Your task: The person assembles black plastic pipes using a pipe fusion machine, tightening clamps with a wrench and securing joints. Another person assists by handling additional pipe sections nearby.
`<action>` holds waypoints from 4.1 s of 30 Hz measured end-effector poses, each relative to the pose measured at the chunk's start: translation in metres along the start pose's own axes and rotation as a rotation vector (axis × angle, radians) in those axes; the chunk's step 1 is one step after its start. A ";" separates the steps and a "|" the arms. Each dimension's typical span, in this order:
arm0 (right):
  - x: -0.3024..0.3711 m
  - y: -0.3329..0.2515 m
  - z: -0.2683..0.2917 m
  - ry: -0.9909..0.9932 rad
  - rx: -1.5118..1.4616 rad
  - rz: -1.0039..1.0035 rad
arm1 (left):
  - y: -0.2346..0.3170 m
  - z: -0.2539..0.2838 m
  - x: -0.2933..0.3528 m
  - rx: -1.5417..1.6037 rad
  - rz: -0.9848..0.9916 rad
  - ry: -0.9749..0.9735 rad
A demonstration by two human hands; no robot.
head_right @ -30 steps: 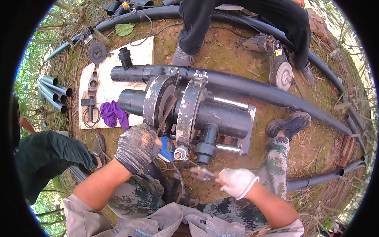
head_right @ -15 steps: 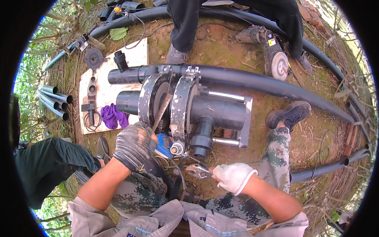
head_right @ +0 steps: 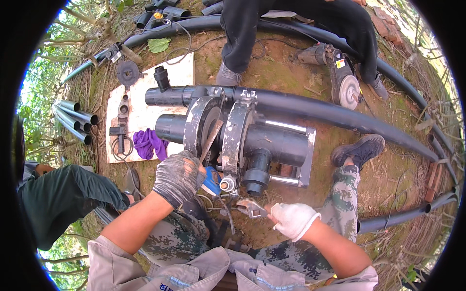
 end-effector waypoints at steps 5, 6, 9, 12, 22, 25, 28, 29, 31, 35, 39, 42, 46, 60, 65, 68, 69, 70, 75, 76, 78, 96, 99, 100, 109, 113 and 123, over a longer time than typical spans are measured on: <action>0.000 0.003 0.014 0.118 -0.002 -0.060 | 0.001 -0.003 0.000 -0.006 0.034 -0.119; 0.002 0.005 0.009 0.139 0.011 -0.050 | 0.002 -0.002 -0.002 -0.005 0.019 -0.112; 0.000 -0.008 0.000 -0.014 0.024 0.028 | 0.003 0.001 0.000 0.017 0.001 -0.048; -0.002 -0.004 0.008 0.068 0.029 0.004 | 0.000 -0.004 0.002 0.012 0.025 -0.011; 0.001 0.014 0.007 0.020 0.027 -0.085 | 0.000 0.001 0.002 0.095 -0.030 0.028; 0.002 0.014 0.012 -0.010 0.030 -0.115 | 0.000 0.004 0.002 0.094 -0.024 0.038; 0.005 0.015 0.009 -0.056 0.010 -0.119 | -0.002 0.002 0.001 0.063 0.009 0.018; 0.004 0.013 0.008 -0.067 0.001 -0.112 | -0.002 0.001 0.001 0.061 0.018 0.012; 0.004 0.010 0.007 -0.099 -0.005 -0.113 | -0.001 0.001 0.002 0.078 0.004 0.021; 0.003 0.009 0.006 -0.097 -0.006 -0.111 | 0.000 0.000 0.002 0.100 -0.030 0.059; 0.004 0.007 0.010 0.008 -0.015 -0.050 | 0.001 0.000 0.004 0.097 -0.046 0.087; 0.005 0.012 0.004 -0.033 0.017 -0.052 | 0.004 -0.006 0.003 0.012 -0.051 -0.019; 0.005 0.012 0.001 -0.033 0.042 -0.052 | 0.002 -0.011 0.002 -0.066 0.002 -0.074; 0.003 0.008 0.021 0.030 0.015 -0.108 | 0.002 -0.003 0.003 0.041 -0.024 0.092; 0.011 0.013 0.002 0.139 0.145 0.099 | 0.003 0.013 0.006 0.022 0.017 -0.024; 0.005 0.005 0.000 0.047 0.027 0.031 | 0.002 0.008 0.005 0.072 0.053 -0.227; 0.009 0.005 -0.003 -0.033 0.000 0.009 | 0.003 0.002 0.005 0.099 0.039 -0.205; 0.010 0.006 -0.009 -0.111 -0.029 -0.015 | 0.000 -0.005 0.007 0.110 0.045 -0.226; 0.002 -0.004 -0.064 -0.452 0.075 -0.065 | 0.000 -0.004 0.008 0.117 0.021 -0.149; -0.001 -0.001 -0.076 -0.483 0.101 -0.066 | -0.002 -0.007 0.007 0.124 0.026 -0.128; -0.007 0.018 -0.107 -0.574 0.165 -0.029 | -0.003 -0.017 0.011 0.140 -0.065 -0.025; -0.003 -0.064 0.013 0.157 -0.908 0.117 | -0.035 0.085 0.060 0.580 -0.168 0.630; -0.003 -0.097 0.064 0.555 -0.769 0.124 | -0.035 0.094 0.064 0.565 -0.151 0.501; -0.007 -0.109 0.067 0.555 -0.690 0.147 | -0.031 0.083 0.071 0.738 -0.101 0.337; -0.017 -0.105 -0.012 0.519 -0.857 0.367 | 0.046 0.037 0.106 1.327 -0.107 -0.200; -0.015 -0.103 0.001 0.802 -1.278 0.280 | 0.064 0.030 0.113 1.236 -0.164 -0.398; 0.002 -0.089 0.032 1.156 -1.345 0.157 | 0.080 0.012 0.113 0.959 -0.308 -0.270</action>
Point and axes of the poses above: each hand's wrist, its own x-axis away from the middle knuckle, its own z-axis out of the back of the hand, y = z × x, the point moved 8 cm from there along -x, towards the middle knuckle, and after that the axes turned 13 degrees about -x, right-handed, at the moved point
